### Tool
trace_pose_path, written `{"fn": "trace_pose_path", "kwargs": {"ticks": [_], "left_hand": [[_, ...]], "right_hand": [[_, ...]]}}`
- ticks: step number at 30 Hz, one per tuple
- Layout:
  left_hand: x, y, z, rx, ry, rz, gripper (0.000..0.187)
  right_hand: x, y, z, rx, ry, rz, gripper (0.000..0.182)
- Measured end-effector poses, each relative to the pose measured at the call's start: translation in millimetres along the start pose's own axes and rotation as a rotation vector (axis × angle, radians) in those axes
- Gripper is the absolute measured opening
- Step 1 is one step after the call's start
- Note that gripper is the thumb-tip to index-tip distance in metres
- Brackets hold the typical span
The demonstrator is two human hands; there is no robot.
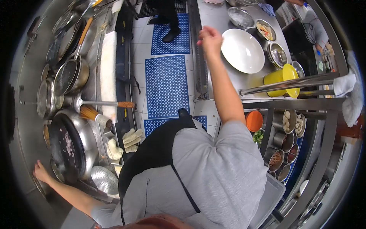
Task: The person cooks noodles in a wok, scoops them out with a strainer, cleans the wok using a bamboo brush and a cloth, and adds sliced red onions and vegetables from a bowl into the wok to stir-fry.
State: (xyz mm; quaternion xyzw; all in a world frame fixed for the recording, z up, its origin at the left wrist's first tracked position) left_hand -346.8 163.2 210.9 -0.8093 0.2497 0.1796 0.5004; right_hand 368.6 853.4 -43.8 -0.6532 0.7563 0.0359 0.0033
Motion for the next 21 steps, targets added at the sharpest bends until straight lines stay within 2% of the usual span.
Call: {"fn": "trace_pose_path", "kwargs": {"ticks": [3, 4, 6, 7, 8, 10, 11, 14, 15, 16, 17, 18, 19, 20, 21], "left_hand": [[1.8, -24.1, 26.4, 0.023, 0.048, 0.077, 0.073], [6.0, -40.1, 30.5, 0.113, 0.067, 0.198, 0.074], [17.8, -66.6, 29.0, 0.286, 0.119, 0.434, 0.076], [22.5, -78.2, 27.0, 0.305, 0.239, 0.575, 0.073], [28.9, -77.2, 21.3, 0.354, 0.248, 0.585, 0.073], [58.0, -96.2, 18.8, 0.443, 0.266, 0.596, 0.073], [65.9, -91.0, 12.1, 0.387, 0.290, 0.574, 0.071], [105.5, -95.3, -2.0, 0.525, 0.363, 0.622, 0.068], [104.8, -73.8, -21.4, 0.371, 0.283, 0.470, 0.065], [119.7, -78.5, -21.7, 0.375, 0.247, 0.399, 0.063], [136.3, -82.7, -20.0, 0.380, 0.157, 0.292, 0.059], [151.6, -84.6, -23.9, 0.455, 0.131, 0.312, 0.056], [199.7, -97.6, -54.7, 0.420, -0.044, 0.214, 0.055], [197.8, -92.1, -45.1, 0.566, -0.165, 0.209, 0.054], [201.9, -95.2, -38.9, 0.499, -0.166, 0.212, 0.052]], "right_hand": [[-119.3, -97.5, 59.8, -0.479, 0.258, 0.403, 0.021], [-154.9, -130.6, 82.6, -0.621, 0.347, 0.495, 0.023], [-179.1, -181.7, 79.0, -0.638, 0.355, 0.763, 0.030], [-193.0, -201.9, 79.5, -0.668, 0.304, 0.810, 0.036], [-205.4, -223.0, 81.6, -0.694, 0.256, 0.856, 0.041], [-254.4, -266.9, 113.7, -0.708, 0.362, 0.845, 0.050], [-270.5, -278.9, 117.0, -0.674, 0.269, 0.725, 0.051], [-320.3, -315.4, 146.7, -0.591, 0.002, 0.336, 0.052], [-343.3, -330.0, 159.9, -0.582, -0.093, 0.203, 0.050], [-359.5, -341.8, 165.9, -0.424, -0.145, 0.147, 0.050], [-372.3, -353.8, 182.3, -0.445, -0.085, 0.115, 0.051], [-382.6, -365.3, 196.9, -0.466, -0.025, 0.084, 0.052], [-399.5, -329.3, 186.0, -0.470, 0.066, 0.090, 0.050], [-384.1, -340.3, 172.9, -0.482, 0.118, 0.181, 0.047], [-377.5, -336.1, 158.1, -0.468, 0.142, 0.258, 0.045]]}}
Point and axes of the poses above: each hand's wrist, its own x-axis away from the middle knuckle, its own y-axis out of the palm, z = x × y, the point moved 8 cm from there along -x, towards the middle knuckle, and after that the axes turned 8 degrees about x, right-handed, at the moved point
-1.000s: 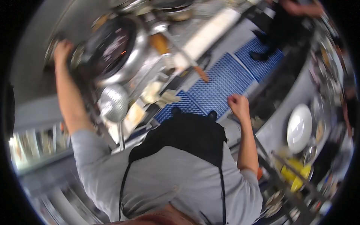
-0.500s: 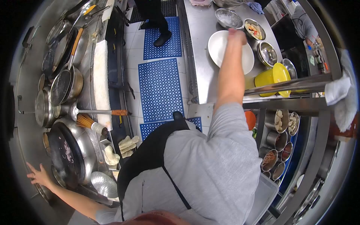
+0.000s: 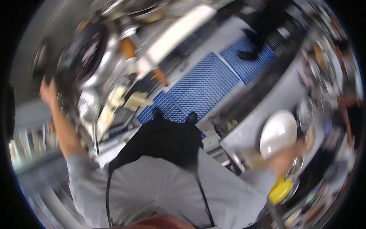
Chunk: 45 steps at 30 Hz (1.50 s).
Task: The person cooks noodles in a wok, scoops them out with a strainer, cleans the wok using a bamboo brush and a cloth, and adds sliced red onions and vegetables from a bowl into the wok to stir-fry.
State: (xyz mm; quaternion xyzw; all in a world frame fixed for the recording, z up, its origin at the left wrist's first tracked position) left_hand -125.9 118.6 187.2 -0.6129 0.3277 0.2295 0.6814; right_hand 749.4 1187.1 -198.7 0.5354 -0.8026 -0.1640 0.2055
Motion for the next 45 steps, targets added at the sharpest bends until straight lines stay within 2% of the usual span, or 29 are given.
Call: {"fn": "trace_pose_path", "kwargs": {"ticks": [1, 5, 8, 11, 12, 13, 15, 16, 19, 20, 23, 25, 26, 27, 28, 29, 31, 32, 34, 35, 36, 37, 38, 40, 43, 45], "left_hand": [[1.6, 11.7, -6.8, 0.077, -0.056, 0.037, 0.051], [18.8, 50.5, 3.2, 0.158, 0.050, 0.075, 0.036], [43.2, 90.0, 24.9, 0.270, 0.037, -0.048, 0.031], [67.3, 139.2, 49.6, 0.318, 0.028, -0.253, 0.038], [73.9, 149.7, 56.6, 0.310, 0.022, -0.272, 0.040], [76.4, 163.3, 61.0, 0.327, -0.025, -0.386, 0.041], [74.9, 174.1, 62.5, 0.250, -0.041, -0.393, 0.040], [72.8, 179.2, 59.6, 0.273, -0.063, -0.418, 0.040], [69.0, 190.2, 54.8, 0.312, -0.116, -0.472, 0.039], [70.8, 186.7, 58.3, 0.300, -0.130, -0.472, 0.039], [67.3, 138.9, 84.6, 0.284, -0.130, -0.384, 0.036], [73.0, 108.1, 108.1, 0.346, -0.106, -0.352, 0.034], [72.9, 115.8, 104.2, 0.338, -0.163, -0.383, 0.033], [73.4, 139.3, 94.4, 0.319, -0.179, -0.401, 0.033], [73.1, 163.5, 83.2, 0.327, -0.197, -0.428, 0.033], [72.4, 175.8, 73.5, 0.331, -0.216, -0.451, 0.034], [65.1, 155.4, 78.2, 0.304, -0.183, -0.427, 0.035], [63.7, 137.8, 84.2, 0.335, -0.167, -0.443, 0.035], [63.2, 136.7, 81.9, 0.385, -0.157, -0.388, 0.034], [64.1, 148.6, 74.7, 0.397, -0.176, -0.363, 0.033], [66.5, 166.2, 66.4, 0.377, -0.193, -0.424, 0.032], [71.7, 170.9, 66.9, 0.366, -0.188, -0.429, 0.032], [75.9, 173.4, 70.6, 0.354, -0.188, -0.426, 0.032], [83.3, 170.0, 74.4, 0.367, -0.194, -0.407, 0.032], [91.0, 185.5, 73.2, 0.362, -0.213, -0.447, 0.031], [89.9, 190.6, 70.1, 0.378, -0.206, -0.416, 0.030]], "right_hand": [[12.1, 5.9, -9.3, 0.021, -0.010, 0.083, 0.043], [79.8, 43.1, -50.3, 0.158, -0.206, 0.378, 0.033], [167.0, 62.8, -92.1, 0.307, -0.389, 0.688, 0.027], [249.0, 84.3, -114.8, 0.434, -0.434, 0.951, 0.022], [267.6, 91.6, -117.6, 0.454, -0.432, 0.992, 0.020], [282.7, 98.9, -117.3, 0.465, -0.432, 1.008, 0.019], [296.5, 111.4, -115.8, 0.454, -0.445, 0.989, 0.018], [295.6, 116.9, -112.3, 0.386, -0.500, 0.890, 0.018], [310.3, 149.2, -110.2, 0.615, -0.545, 0.676, 0.020], [326.5, 170.1, -97.0, 0.365, -0.559, 0.498, 0.034], [370.9, 233.5, -63.4, 0.339, -0.434, 0.056, 0.027], [375.3, 278.3, -12.3, 0.359, -0.220, -0.358, 0.026], [387.0, 304.2, 22.2, 0.381, -0.053, -0.603, 0.032], [425.2, 331.8, 45.7, 0.304, 0.031, -0.741, 0.036], [471.5, 363.6, 69.7, 0.200, 0.259, -0.970, 0.044], [510.1, 385.0, 88.0, 0.164, 0.342, -1.060, 0.048], [587.1, 424.3, 124.0, 0.114, 0.515, -1.233, 0.059], [649.8, 441.5, 118.5, 0.146, 0.485, -1.186, 0.062], [720.6, 469.9, 146.5, 0.105, 0.722, -1.313, 0.050], [746.9, 484.4, 162.9, 0.137, 0.724, -1.343, 0.038], [782.8, 498.6, 170.2, 0.180, 0.709, -1.397, 0.027], [808.1, 508.9, 177.9, 0.216, 0.692, -1.416, 0.023], [834.1, 520.7, 187.1, 0.329, 0.674, -1.476, 0.022], [908.8, 541.8, 179.5, 0.318, 0.680, -1.532, 0.025], [975.1, 581.6, 218.1, 0.460, 0.607, -1.676, 0.018], [1017.1, 605.7, 253.2, 0.510, 0.559, -1.683, 0.014]]}}
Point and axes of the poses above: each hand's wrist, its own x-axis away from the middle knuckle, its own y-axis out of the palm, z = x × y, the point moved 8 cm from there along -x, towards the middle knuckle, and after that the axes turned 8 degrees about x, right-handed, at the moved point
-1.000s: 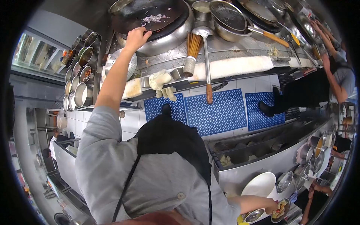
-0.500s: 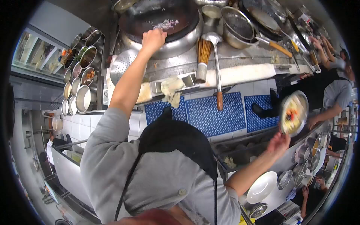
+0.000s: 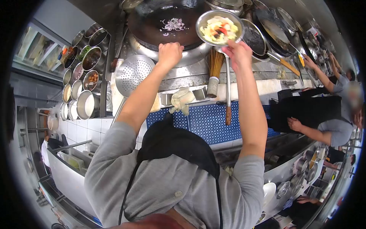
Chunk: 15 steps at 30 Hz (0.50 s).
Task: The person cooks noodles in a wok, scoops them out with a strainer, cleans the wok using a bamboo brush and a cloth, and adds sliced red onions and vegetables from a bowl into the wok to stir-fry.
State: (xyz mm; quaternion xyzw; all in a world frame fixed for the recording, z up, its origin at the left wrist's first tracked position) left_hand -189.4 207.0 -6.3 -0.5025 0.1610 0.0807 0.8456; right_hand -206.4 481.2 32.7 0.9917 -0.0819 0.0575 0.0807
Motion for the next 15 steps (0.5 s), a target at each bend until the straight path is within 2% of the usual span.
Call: {"fn": "trace_pose_path", "kwargs": {"ticks": [3, 4, 6, 7, 8, 10, 11, 13, 14, 15], "left_hand": [[-4.3, -6.1, 0.6, 0.003, -0.001, -0.014, 0.029], [-4.9, -7.7, -0.1, 0.009, 0.006, -0.008, 0.029], [-8.5, -9.0, -2.7, 0.023, 0.018, 0.007, 0.029], [-10.0, -8.9, -3.8, 0.025, 0.018, 0.023, 0.028], [-10.2, -8.9, -3.4, 0.046, 0.031, 0.057, 0.026], [-8.2, -16.7, -1.1, 0.088, 0.057, 0.124, 0.023], [-8.6, -10.3, -6.9, 0.165, 0.015, 0.008, 0.023], [7.2, -40.0, -1.0, 0.318, 0.154, 0.262, 0.028], [21.2, -53.5, 2.2, 0.395, 0.224, 0.389, 0.031], [34.7, -52.8, 4.6, 0.413, 0.234, 0.330, 0.035]], "right_hand": [[-46.5, 55.9, 7.3, 0.289, -0.032, 0.032, 0.001], [-56.0, 74.5, 8.7, 0.404, -0.059, 0.033, 0.005], [-62.2, 108.0, -5.8, 0.929, -0.181, 0.166, 0.008], [-51.3, 133.9, -24.7, 1.222, -0.459, 0.288, 0.005], [-61.6, 158.8, -18.8, 1.388, -0.656, 0.197, 0.011], [-54.8, 193.8, -18.0, 1.505, -0.926, 0.187, 0.017], [-56.8, 203.3, -16.2, 1.534, -0.954, 0.150, 0.017], [-51.6, 224.1, -26.8, 1.589, -1.013, 0.071, 0.018], [-43.5, 229.8, -35.7, 1.561, -1.086, 0.096, 0.017], [-33.8, 233.7, -43.6, 1.533, -1.157, 0.121, 0.016]]}}
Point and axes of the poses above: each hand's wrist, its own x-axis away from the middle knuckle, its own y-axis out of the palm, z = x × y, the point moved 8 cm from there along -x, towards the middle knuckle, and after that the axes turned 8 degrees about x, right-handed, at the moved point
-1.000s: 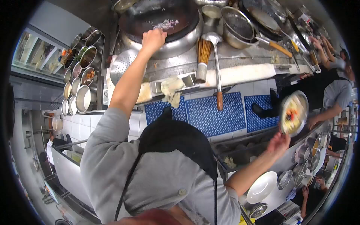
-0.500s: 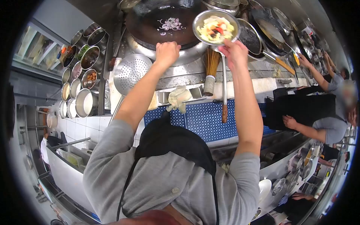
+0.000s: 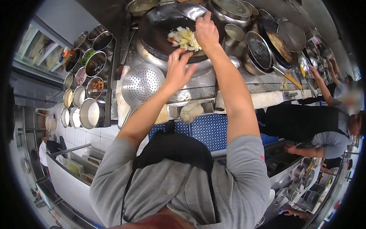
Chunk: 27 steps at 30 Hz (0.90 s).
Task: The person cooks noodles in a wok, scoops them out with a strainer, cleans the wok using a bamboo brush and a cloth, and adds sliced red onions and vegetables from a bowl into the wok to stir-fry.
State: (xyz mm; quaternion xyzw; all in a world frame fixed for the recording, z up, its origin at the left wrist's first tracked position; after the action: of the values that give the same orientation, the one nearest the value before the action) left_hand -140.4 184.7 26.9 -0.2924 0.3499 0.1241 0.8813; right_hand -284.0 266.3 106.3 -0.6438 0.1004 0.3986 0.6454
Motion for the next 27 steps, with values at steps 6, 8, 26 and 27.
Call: {"fn": "trace_pose_path", "kwargs": {"ticks": [6, 8, 26, 27], "left_hand": [[114.4, 35.0, 50.5, -0.063, -0.082, -0.582, 0.057], [139.0, 54.2, 52.0, -0.114, -0.132, -0.793, 0.063], [162.9, 97.7, 27.6, 1.232, -1.108, -0.716, 0.045], [163.0, 96.7, 46.9, 1.513, -1.315, -0.586, 0.051]], "right_hand": [[22.2, 28.3, 6.9, 0.011, 0.009, -0.183, 0.018], [42.0, 50.7, 19.6, 0.074, 0.053, -0.313, 0.013], [437.3, -101.6, 148.8, -1.722, 1.591, 0.245, 0.011], [475.5, -128.1, 160.8, -1.613, 1.660, 0.325, 0.011]]}}
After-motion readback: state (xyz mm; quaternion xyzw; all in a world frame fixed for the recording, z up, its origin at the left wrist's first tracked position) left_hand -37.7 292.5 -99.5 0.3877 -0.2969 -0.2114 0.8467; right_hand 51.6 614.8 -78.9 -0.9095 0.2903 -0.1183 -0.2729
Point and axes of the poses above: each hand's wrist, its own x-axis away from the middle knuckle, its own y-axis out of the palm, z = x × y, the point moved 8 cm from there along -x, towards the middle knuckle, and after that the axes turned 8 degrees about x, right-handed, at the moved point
